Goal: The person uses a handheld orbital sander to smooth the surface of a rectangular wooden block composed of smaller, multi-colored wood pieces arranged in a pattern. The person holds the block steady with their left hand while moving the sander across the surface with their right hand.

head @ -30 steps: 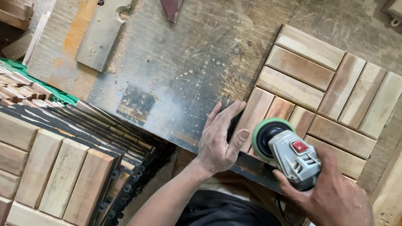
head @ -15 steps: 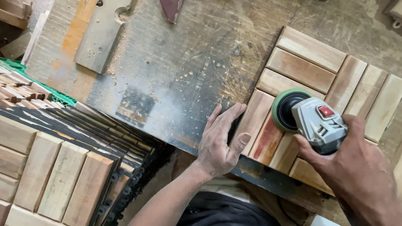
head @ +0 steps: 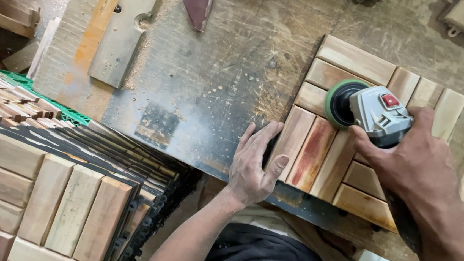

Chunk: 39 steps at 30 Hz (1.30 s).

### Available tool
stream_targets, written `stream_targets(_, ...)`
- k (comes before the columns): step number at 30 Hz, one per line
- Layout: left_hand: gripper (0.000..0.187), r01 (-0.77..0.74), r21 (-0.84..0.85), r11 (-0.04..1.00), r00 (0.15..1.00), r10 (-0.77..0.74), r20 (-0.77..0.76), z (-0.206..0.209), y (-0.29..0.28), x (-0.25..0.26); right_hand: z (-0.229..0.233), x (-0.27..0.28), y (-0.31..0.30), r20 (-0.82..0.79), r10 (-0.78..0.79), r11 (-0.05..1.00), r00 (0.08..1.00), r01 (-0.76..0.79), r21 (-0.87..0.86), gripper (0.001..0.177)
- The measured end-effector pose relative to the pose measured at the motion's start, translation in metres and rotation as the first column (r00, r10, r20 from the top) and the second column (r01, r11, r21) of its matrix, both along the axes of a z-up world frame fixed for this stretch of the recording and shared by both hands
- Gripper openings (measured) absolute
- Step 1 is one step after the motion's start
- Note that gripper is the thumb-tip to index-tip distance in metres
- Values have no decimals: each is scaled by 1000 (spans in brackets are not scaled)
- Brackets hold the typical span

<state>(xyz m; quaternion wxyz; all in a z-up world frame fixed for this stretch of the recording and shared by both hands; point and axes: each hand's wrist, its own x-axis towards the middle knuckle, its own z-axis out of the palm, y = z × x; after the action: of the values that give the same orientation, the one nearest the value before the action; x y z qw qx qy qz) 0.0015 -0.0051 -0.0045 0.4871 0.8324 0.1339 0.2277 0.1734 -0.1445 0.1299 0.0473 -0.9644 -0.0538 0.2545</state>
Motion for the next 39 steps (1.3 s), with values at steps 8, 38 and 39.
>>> stream_targets(8,55,54,205,977,992,-29,-121,-10,-5,10,2,-13,-21,-2,-7,999,1000,7,-51,87)
stream_targets(38,56,283,293,913,942,-206,-266,-62,19,137,-15,-63,-80,-202,-41,912,978,-46,-407,102)
stream_targets(39,57,277,291,916,944,-204,-257,-64,19,136,-13,-56,-74,-180,-48,920,983,-27,-390,102)
